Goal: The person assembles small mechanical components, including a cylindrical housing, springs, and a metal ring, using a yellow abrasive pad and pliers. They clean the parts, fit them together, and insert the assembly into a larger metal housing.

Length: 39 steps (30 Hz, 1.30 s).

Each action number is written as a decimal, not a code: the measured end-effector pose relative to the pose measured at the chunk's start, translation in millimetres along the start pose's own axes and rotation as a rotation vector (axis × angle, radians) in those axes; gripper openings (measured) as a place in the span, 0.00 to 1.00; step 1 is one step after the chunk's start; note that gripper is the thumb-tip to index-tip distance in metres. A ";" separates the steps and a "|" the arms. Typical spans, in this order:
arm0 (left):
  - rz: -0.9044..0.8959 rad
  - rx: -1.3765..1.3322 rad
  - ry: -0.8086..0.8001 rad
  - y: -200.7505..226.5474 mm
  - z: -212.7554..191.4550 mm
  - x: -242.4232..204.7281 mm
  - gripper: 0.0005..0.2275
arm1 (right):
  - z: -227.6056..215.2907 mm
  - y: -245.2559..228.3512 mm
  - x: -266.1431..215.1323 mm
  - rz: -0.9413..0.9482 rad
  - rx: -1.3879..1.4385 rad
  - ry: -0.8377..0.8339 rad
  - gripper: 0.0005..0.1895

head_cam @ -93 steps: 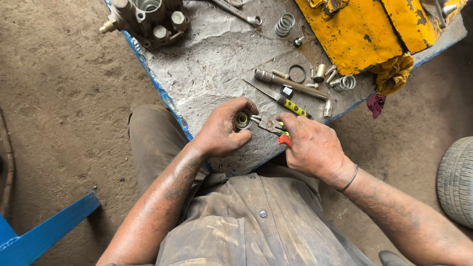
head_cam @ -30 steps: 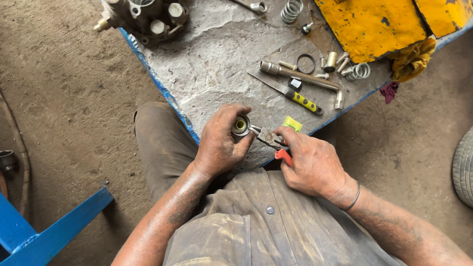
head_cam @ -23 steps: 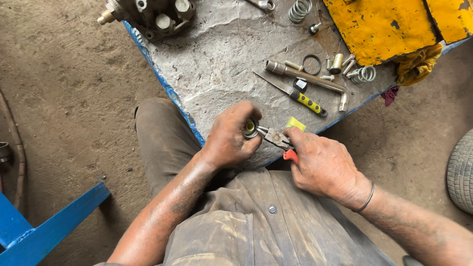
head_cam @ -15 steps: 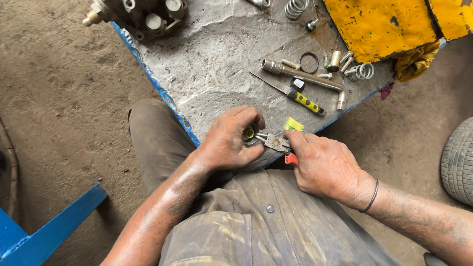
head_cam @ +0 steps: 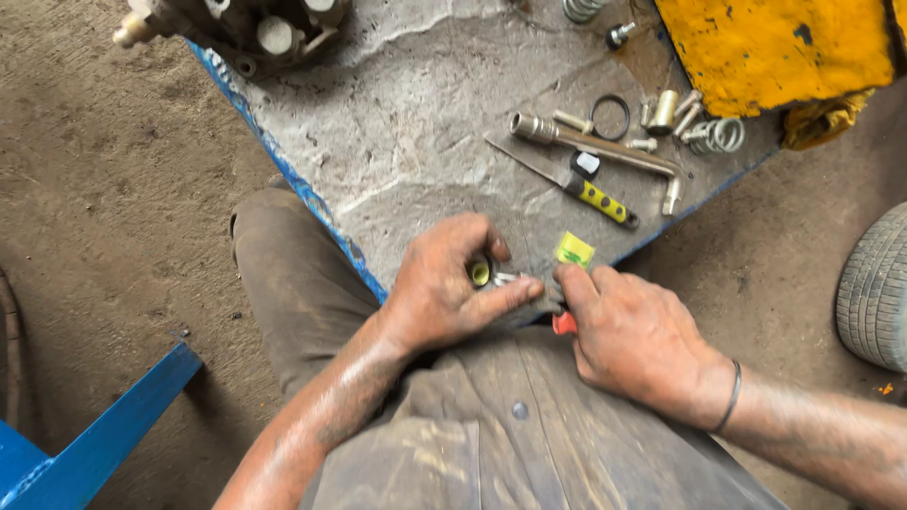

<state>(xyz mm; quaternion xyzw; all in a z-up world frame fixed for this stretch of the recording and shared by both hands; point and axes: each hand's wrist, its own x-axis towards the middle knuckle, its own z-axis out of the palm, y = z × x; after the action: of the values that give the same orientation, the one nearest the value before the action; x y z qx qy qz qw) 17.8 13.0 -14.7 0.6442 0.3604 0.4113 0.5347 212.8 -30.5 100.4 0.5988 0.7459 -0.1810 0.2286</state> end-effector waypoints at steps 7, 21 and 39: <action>-0.042 -0.019 -0.006 -5.6 0.1 0.3 0.18 | -4.5 3.9 6.7 -0.017 -0.016 -0.041 0.24; 0.151 0.047 -0.048 2.0 -3.7 -13.1 0.22 | 25.2 15.7 -19.5 -0.006 0.379 0.391 0.30; 0.155 -0.125 0.050 21.0 1.8 -34.5 0.20 | 34.5 -3.9 -49.1 -0.093 0.672 0.387 0.28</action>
<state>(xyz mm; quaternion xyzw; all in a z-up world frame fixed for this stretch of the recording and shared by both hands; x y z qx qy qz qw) 6.1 -22.4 0.9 0.6250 0.2964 0.4891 0.5313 222.0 -89.9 99.1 0.6290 0.7006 -0.3093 -0.1336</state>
